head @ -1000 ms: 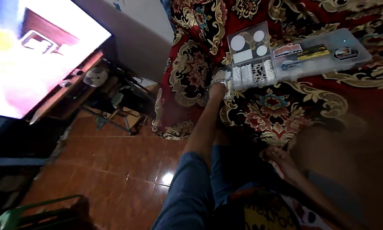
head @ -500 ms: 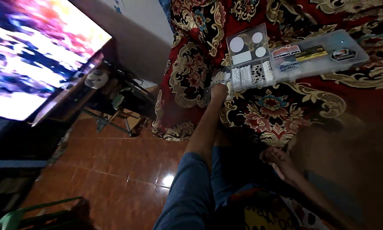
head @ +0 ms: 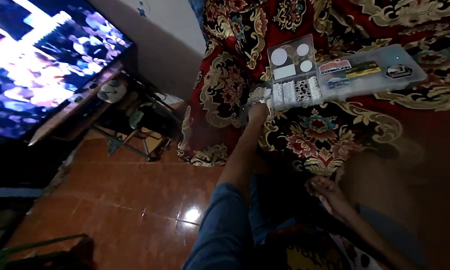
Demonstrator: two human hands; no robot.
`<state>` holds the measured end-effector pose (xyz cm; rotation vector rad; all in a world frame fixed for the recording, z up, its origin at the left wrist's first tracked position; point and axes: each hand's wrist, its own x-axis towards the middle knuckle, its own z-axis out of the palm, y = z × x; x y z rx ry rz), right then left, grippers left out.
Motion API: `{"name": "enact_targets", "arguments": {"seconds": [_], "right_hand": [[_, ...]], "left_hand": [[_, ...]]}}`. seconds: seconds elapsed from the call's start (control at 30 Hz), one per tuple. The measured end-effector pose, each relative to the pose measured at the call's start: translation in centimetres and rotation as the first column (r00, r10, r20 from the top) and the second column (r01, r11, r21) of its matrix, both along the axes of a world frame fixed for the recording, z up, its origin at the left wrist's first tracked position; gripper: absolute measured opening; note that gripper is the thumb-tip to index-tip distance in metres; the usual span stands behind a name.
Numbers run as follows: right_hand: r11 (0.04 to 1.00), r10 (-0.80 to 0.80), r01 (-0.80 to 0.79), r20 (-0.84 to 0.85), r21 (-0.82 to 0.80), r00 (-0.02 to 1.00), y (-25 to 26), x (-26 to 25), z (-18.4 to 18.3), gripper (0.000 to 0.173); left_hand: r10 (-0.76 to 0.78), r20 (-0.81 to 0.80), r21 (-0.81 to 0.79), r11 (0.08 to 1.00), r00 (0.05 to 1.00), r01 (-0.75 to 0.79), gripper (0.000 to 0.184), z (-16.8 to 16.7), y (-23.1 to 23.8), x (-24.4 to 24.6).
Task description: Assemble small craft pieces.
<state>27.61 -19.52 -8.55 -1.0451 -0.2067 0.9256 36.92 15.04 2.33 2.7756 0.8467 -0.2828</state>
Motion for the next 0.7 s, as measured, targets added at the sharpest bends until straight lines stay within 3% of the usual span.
{"name": "enact_targets", "arguments": {"seconds": [0.13,0.23,0.33,0.47,0.63,0.7], "right_hand": [[1.0,-0.002,0.002,0.042,-0.014,0.999,-0.2,0.1,0.0,0.016],[1.0,-0.015,0.016,0.056,-0.019,0.998,-0.3,0.1,0.0,0.017],[1.0,-0.014,0.015,0.048,-0.019,0.999,-0.5,0.1,0.2,0.016],[0.999,-0.037,0.036,0.025,0.026,0.999,-0.4,0.1,-0.3,0.018],[0.998,-0.046,0.044,0.029,0.046,0.999,-0.4,0.1,-0.7,0.017],[0.997,-0.063,0.062,0.027,0.034,0.998,-0.4,0.1,-0.6,0.018]], "left_hand": [[0.099,0.323,-0.225,0.974,0.941,-0.026,0.028,1.2,-0.5,-2.5],[0.228,0.435,-0.495,0.869,0.871,0.019,0.028,1.4,-3.9,-6.0],[0.252,0.322,-0.736,0.673,0.913,0.073,0.028,0.6,-9.9,-11.0],[0.383,0.196,-0.925,0.377,0.902,0.041,0.022,-4.7,-16.3,-16.3],[0.542,-0.127,-0.991,-0.094,0.83,-0.09,0.023,-7.6,-19.3,-16.8],[0.521,-0.166,-0.98,-0.178,0.837,-0.084,0.025,-8.3,-19.4,-16.4]]}}
